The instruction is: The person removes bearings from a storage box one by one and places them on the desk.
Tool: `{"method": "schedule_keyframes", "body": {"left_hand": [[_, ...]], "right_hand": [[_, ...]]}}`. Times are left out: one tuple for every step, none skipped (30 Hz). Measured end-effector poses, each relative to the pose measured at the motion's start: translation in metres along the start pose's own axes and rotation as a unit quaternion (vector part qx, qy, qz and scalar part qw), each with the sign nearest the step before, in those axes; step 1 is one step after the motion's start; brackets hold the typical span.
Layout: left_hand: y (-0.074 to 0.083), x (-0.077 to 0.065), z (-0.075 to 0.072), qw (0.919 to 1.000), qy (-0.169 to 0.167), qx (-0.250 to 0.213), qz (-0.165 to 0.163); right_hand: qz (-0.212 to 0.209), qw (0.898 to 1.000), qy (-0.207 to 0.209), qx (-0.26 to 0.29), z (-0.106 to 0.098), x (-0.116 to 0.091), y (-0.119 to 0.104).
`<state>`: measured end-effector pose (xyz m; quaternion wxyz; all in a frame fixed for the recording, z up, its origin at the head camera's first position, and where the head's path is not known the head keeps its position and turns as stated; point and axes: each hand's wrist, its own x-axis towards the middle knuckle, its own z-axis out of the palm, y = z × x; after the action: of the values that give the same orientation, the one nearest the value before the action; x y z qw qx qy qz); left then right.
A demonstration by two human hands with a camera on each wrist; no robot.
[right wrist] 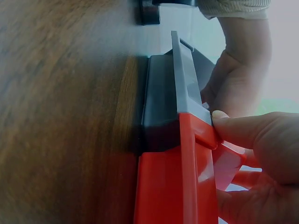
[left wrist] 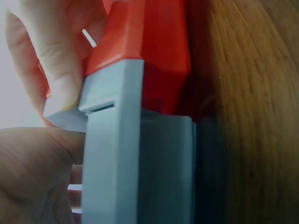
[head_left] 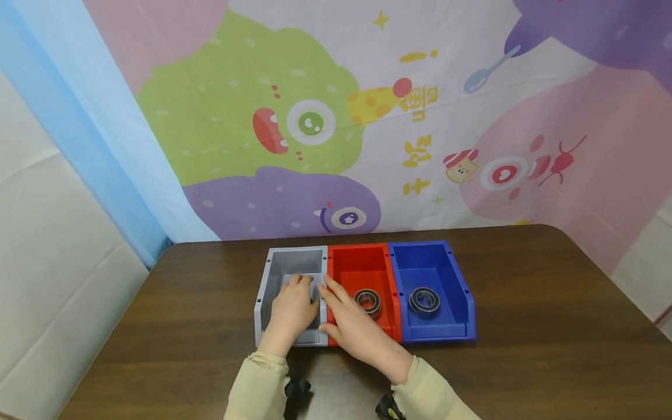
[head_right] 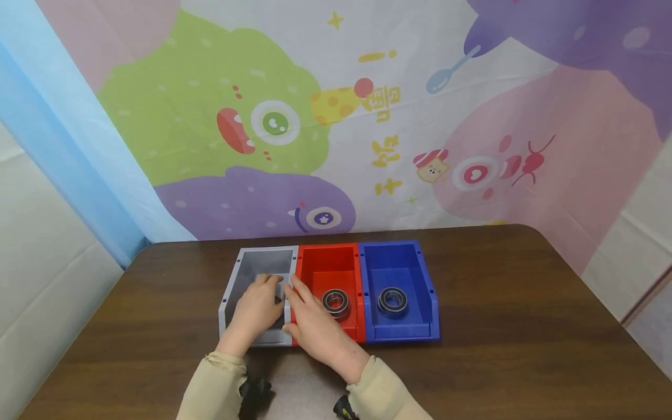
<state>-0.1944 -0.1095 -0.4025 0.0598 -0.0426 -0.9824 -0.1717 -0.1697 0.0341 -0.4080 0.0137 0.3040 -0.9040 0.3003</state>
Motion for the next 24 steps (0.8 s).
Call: {"method": "schedule_keyframes", "body": {"left_hand": [[0.000, 0.001, 0.001, 1.0000, -0.004, 0.000, -0.003], [-0.001, 0.001, 0.002, 1.0000, -0.007, 0.001, -0.004], [-0.001, 0.002, 0.003, 0.9999, -0.011, 0.001, -0.006], [-0.002, 0.002, 0.003, 0.9999, -0.014, 0.001, -0.006], [-0.002, 0.003, 0.005, 0.9998, -0.018, 0.001, -0.007], [-0.003, 0.003, 0.006, 0.9997, -0.022, 0.000, -0.006], [-0.004, 0.003, 0.008, 0.9997, -0.023, 0.000, -0.005], [-0.005, 0.002, 0.009, 0.9997, -0.024, 0.000, -0.003], [-0.006, 0.002, 0.011, 0.9997, -0.023, 0.001, 0.000], [-0.007, 0.001, 0.013, 0.9998, -0.021, 0.002, 0.003], [-0.008, 0.001, 0.014, 0.9998, -0.018, 0.003, 0.006], [-0.008, 0.001, 0.016, 0.9998, -0.014, 0.005, 0.009], [-0.008, 0.000, 0.016, 0.9998, -0.011, 0.008, 0.012], [-0.008, 0.000, 0.017, 0.9998, -0.009, 0.011, 0.013], [-0.008, 0.000, 0.017, 0.9998, -0.009, 0.014, 0.015], [-0.008, 0.000, 0.017, 0.9997, -0.010, 0.017, 0.015], [-0.007, 0.000, 0.017, 0.9996, -0.009, 0.020, 0.015], [-0.007, 0.000, 0.017, 0.9996, -0.009, 0.023, 0.015], [-0.007, -0.001, 0.017, 0.9995, -0.010, 0.025, 0.015], [-0.007, -0.001, 0.017, 0.9995, -0.010, 0.028, 0.014], [-0.006, -0.001, 0.017, 0.9994, -0.010, 0.031, 0.013], [-0.006, -0.001, 0.017, 0.9993, -0.010, 0.033, 0.012], [-0.006, -0.001, 0.017, 0.9993, -0.009, 0.035, 0.011], [-0.006, -0.001, 0.017, 0.9992, -0.010, 0.037, 0.009]], "right_hand": [[0.001, 1.000, -0.001, 0.000, 0.000, 0.000, 0.000], [0.001, 1.000, -0.001, 0.000, 0.000, 0.000, 0.000], [0.001, 1.000, -0.001, 0.001, 0.000, 0.000, 0.000], [0.002, 1.000, -0.001, 0.002, 0.000, 0.000, 0.000], [0.002, 1.000, -0.001, 0.002, 0.000, 0.000, 0.000], [0.001, 1.000, -0.001, 0.002, 0.000, 0.000, 0.000], [0.001, 1.000, -0.002, 0.002, 0.000, 0.000, 0.000], [0.001, 1.000, -0.002, 0.003, 0.000, 0.000, -0.001], [0.001, 1.000, -0.002, 0.004, 0.000, 0.000, -0.001], [0.000, 1.000, -0.001, 0.003, 0.000, 0.000, -0.001], [0.000, 1.000, 0.000, 0.003, 0.000, 0.000, -0.001], [0.001, 1.000, 0.001, 0.003, 0.000, 0.000, -0.001], [0.001, 1.000, 0.002, 0.001, 0.000, 0.000, -0.001], [0.001, 1.000, 0.003, 0.000, 0.000, 0.000, -0.001], [0.000, 1.000, 0.005, -0.001, 0.000, 0.000, -0.001], [0.000, 1.000, 0.006, -0.003, 0.000, 0.000, -0.001], [0.000, 1.000, 0.006, -0.004, 0.000, 0.000, 0.000], [0.000, 1.000, 0.005, -0.004, 0.000, 0.000, 0.000], [0.001, 1.000, 0.004, -0.004, 0.000, 0.000, 0.000], [0.001, 1.000, 0.002, -0.003, 0.000, 0.000, 0.000], [0.003, 1.000, 0.001, -0.002, 0.000, 0.000, 0.000], [0.004, 1.000, 0.000, -0.001, 0.000, 0.000, 0.000], [0.005, 1.000, -0.001, -0.001, 0.000, 0.000, 0.000], [0.005, 1.000, -0.001, 0.000, 0.000, 0.000, 0.000]]}}
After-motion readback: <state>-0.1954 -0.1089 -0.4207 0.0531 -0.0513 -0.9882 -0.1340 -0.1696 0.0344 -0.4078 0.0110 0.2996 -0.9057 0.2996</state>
